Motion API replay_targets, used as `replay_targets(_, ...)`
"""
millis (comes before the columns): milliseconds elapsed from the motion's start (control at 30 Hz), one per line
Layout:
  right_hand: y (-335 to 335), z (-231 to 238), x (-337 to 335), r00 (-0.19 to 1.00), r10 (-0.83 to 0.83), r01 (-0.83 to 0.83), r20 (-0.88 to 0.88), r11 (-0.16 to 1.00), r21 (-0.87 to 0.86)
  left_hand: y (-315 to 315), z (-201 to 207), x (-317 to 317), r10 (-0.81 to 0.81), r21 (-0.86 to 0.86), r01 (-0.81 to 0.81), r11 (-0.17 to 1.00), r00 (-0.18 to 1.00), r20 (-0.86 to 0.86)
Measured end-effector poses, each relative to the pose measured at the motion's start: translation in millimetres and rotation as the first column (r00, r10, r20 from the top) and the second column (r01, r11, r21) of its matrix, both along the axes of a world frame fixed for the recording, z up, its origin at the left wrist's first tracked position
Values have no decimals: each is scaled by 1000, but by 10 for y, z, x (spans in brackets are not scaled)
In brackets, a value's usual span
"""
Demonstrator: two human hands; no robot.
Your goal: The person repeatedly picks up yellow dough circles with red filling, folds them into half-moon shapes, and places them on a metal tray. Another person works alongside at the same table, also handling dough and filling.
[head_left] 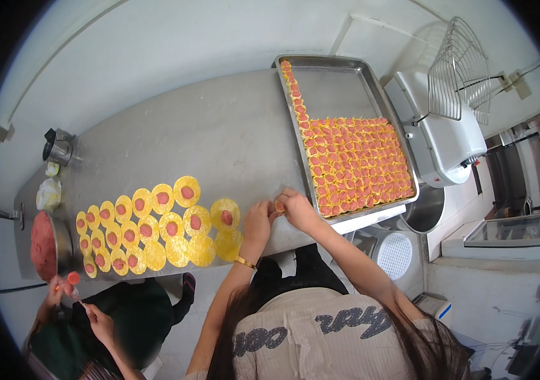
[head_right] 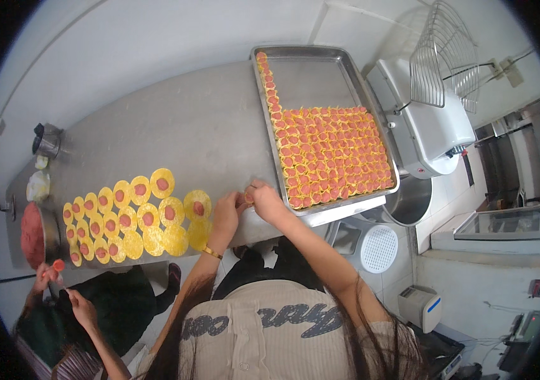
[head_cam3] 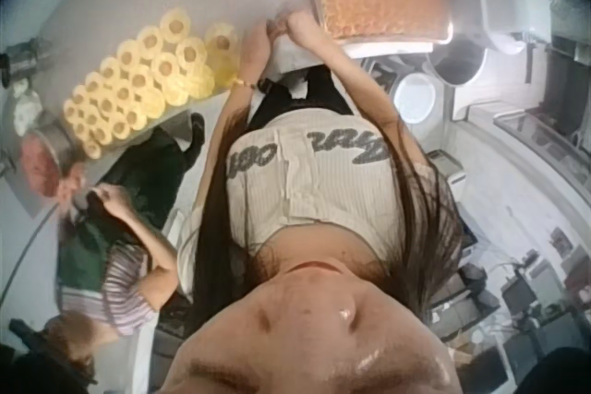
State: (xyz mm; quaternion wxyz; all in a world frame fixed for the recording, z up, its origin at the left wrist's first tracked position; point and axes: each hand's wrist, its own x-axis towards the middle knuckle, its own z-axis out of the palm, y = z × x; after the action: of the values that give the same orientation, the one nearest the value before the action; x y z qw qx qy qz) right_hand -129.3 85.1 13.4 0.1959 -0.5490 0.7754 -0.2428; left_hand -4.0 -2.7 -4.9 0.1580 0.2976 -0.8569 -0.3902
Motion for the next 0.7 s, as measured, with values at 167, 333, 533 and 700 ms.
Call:
replay_targets(167, 14, 108, -60, 997, 76, -75, -35, 997, 19, 30, 66, 46, 17, -28, -16, 999, 1000, 12)
replay_targets(333, 122, 487, -963, 981, -67, 88, 183, 990, -109, -65, 399, -83, 97, -3, -97, 995, 995, 14)
replay_targets(533, 94, 665, -2579, 942, -239, 272, 234, 954, -122, -460, 874, -1178, -139, -236, 93, 967, 972, -187)
replay_targets(700, -171, 463, -3311, 974, -96, 95, 207, 995, 16, -663, 917, -2467, -322, -313, 328, 891, 944, 72)
